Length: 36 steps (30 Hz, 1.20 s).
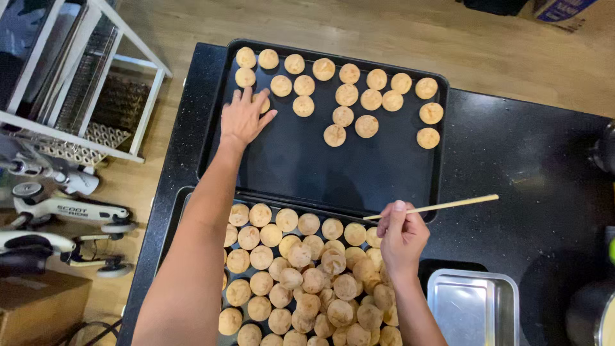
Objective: The person prepares pastries by using a stick to hollow out or make holes in small baked dough balls on a tray and then moving them to a second tray.
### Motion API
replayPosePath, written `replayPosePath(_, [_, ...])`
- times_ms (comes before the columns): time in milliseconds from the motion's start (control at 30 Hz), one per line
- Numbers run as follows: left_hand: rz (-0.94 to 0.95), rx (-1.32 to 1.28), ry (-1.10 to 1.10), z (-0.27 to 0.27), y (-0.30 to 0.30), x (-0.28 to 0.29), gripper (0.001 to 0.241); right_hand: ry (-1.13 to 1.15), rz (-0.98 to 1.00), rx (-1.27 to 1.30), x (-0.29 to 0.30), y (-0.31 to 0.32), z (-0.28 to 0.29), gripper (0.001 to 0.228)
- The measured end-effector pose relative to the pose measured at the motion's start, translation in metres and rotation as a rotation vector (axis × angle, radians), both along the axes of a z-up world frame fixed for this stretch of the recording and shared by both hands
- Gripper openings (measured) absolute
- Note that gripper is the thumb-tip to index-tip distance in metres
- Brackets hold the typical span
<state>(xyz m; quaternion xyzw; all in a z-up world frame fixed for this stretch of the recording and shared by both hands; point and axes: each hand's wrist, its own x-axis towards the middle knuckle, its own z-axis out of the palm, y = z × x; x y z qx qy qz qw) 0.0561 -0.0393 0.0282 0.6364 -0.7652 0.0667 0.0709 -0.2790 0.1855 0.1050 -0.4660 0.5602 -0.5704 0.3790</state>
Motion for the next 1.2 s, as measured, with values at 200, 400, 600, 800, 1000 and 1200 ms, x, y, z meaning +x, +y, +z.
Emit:
replayPosePath(200, [0.09, 0.096, 0.258, -0.011, 0.012, -0.045, 0.044, -0.021, 0.035, 0.032, 0.006, -0.01, 0.018, 0.037])
replayPosePath(400, [-0.105, 0.617, 2.181, 0.056, 0.121, -0.147, 0.049, 0.118, 0.101, -0.181, 0.001, -0.018, 0.083, 0.033])
replayPosePath(600, [-0.289, 0.585, 2.191, 0.158, 0.232, -0.216, 0.052, 0.395, 0.077, -0.761, -0.015, 0.019, 0.151, 0.021])
replayPosePath(800, [-0.358, 0.548, 2.176, 0.194, 0.275, -0.253, 0.045, 0.39, 0.074, -0.586, -0.034, 0.059, 0.168, 0.021])
replayPosePath(1000, [-0.455, 0.354, 1.606, 0.205, 0.295, -0.274, 0.045, 0.063, 0.125, -0.418, -0.071, 0.082, 0.154, 0.032])
replayPosePath(1200, [-0.386, 0.74, 1.926, 0.22, 0.308, -0.297, 0.046, -0.511, 0.129, -0.262, -0.091, 0.095, 0.141, 0.031])
